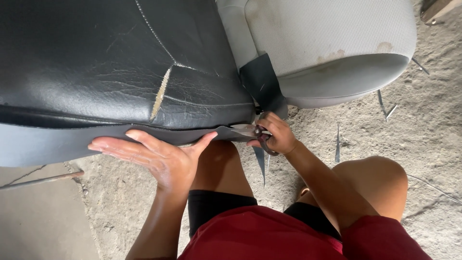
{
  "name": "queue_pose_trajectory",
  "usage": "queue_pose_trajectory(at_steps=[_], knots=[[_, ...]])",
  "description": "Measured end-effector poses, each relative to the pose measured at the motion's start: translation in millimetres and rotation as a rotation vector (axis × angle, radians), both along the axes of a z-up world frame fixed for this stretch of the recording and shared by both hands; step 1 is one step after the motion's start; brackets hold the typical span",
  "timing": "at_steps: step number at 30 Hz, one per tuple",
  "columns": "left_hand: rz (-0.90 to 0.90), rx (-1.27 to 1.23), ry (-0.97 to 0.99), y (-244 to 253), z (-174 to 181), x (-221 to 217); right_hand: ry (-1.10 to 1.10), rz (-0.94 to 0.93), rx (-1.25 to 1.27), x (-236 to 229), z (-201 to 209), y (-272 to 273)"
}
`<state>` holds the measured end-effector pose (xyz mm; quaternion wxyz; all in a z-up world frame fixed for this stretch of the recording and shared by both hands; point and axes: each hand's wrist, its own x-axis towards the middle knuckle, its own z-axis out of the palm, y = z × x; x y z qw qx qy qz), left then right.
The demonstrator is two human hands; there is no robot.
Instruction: Trimming excess vinyl from a motorcycle seat and cutting out a new upholstery panel from a roll of material using scissors.
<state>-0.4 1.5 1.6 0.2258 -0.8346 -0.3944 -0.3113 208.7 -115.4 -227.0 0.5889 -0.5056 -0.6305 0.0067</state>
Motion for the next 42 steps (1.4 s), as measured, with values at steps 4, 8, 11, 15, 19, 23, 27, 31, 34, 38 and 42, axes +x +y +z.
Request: queue_pose_trajectory(at_steps=[4, 8, 11, 15, 19, 23, 27, 31, 34, 38, 42], knots=[[-0.011, 0.007, -0.017, 0.7, -0.3, 0.6, -0.040, -0.044, -0.061, -3.2, 1.8, 5.2], [0.003, 0.007, -0.002, -1.2, 2.0, 1.8, -0.086, -0.080, -0.097, -6.3, 9.8, 7.9], [-0.004, 0.007, -0.002, -1.7, 2.8, 2.4, -0.069, -0.076, -0.093, -7.6, 15.1, 8.0], [0.004, 0.009, 0.006, -3.9, 4.4, 2.6, 0.019, -0.044, -0.014, -8.2, 30.8, 7.3], [0.008, 0.028, 0.014, -2.4, 3.3, 2.1, 0.038, -0.030, 0.026, -7.1, 31.2, 9.2], [0.010, 0.018, 0.025, -1.5, 3.2, 0.9, -0.046, -0.061, -0.009, -8.7, 34.3, 14.0], [0.005, 0.017, 0.003, -0.4, 0.9, 1.2, -0.034, -0.064, -0.083, -12.8, 53.3, 11.4], [0.015, 0.008, 0.019, -1.5, 2.4, 1.9, -0.019, -0.073, -0.038, -14.2, 57.8, 12.0], [0.019, 0.008, -0.001, -1.7, 1.8, 3.4, -0.030, -0.068, 0.015, -13.0, 53.8, 11.8], [0.017, 0.013, -0.005, -2.8, 2.3, 4.0, -0.058, -0.105, -0.027, -10.2, 68.7, 12.0], [0.011, -0.001, -0.019, -3.9, 2.8, 4.4, -0.084, -0.121, -0.078, -12.2, 83.1, 11.9]])
